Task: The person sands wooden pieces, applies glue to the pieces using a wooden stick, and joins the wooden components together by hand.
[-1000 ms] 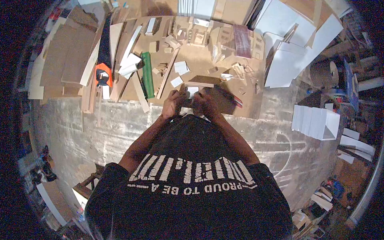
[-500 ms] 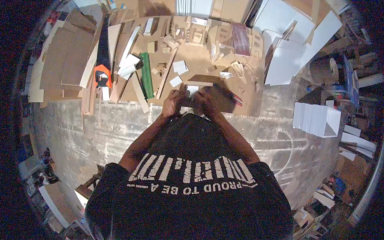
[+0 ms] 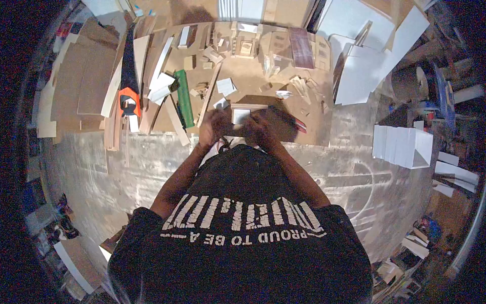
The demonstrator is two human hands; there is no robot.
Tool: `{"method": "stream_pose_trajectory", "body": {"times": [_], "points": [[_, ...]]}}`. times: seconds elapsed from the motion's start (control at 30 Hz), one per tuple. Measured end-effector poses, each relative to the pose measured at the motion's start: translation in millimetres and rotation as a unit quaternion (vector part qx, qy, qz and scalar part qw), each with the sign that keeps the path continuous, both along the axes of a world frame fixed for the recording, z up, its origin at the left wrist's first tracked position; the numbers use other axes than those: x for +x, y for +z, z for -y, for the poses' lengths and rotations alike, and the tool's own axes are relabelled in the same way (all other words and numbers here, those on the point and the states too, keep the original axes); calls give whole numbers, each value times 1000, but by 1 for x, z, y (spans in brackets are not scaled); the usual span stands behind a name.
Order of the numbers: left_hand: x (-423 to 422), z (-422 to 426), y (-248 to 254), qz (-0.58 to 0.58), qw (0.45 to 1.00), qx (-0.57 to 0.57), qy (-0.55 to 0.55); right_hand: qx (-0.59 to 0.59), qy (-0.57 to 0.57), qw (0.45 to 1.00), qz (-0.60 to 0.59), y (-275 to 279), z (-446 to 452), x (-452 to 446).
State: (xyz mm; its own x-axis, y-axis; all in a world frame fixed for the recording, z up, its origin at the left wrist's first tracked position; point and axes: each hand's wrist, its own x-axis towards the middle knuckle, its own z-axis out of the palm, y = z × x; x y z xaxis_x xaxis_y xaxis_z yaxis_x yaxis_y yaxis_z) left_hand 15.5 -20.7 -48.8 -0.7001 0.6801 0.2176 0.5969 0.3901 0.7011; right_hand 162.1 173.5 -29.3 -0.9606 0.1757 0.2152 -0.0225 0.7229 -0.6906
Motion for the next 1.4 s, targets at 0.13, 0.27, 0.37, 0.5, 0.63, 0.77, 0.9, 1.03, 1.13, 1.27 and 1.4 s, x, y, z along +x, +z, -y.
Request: {"method": "stream_pose_trajectory", "body": {"times": [0.13, 0.27, 0.37, 0.5, 0.63, 0.77, 0.9, 1.03, 1.13, 1.27, 1.4], "points": [[-52, -26, 6, -66, 996, -62, 24, -9, -41, 999, 11, 13, -4, 20], [-93, -54, -3, -136, 982, -122, -46, 21, -75, 997, -9, 17, -11, 35], [-105, -65, -7, -149, 972, -161, -80, 67, -111, 990, -49, 34, -14, 40], [-115, -68, 9, -105, 974, -179, -93, 29, -168, 985, -6, 27, -13, 56], [-118, -61, 7, -78, 988, -116, -58, 20, -163, 986, -12, 30, -15, 59], [-122, -33, -9, -84, 989, -117, -30, 34, -147, 986, -65, 39, -17, 51], [-94, -13, 33, -67, 990, -125, 18, -22, -132, 991, -19, 16, -19, 55], [-99, -26, 18, -118, 984, -135, -14, -30, -98, 995, -21, 16, -21, 46], [-106, -52, 19, -197, 963, -172, -62, -48, -94, 993, 45, 17, -23, 47], [-126, -71, 2, -193, 919, -310, -146, 12, -156, 987, -19, 28, -22, 61], [-136, -75, 8, -182, 916, -315, -171, -48, -221, 974, 5, 18, -15, 85]]}}
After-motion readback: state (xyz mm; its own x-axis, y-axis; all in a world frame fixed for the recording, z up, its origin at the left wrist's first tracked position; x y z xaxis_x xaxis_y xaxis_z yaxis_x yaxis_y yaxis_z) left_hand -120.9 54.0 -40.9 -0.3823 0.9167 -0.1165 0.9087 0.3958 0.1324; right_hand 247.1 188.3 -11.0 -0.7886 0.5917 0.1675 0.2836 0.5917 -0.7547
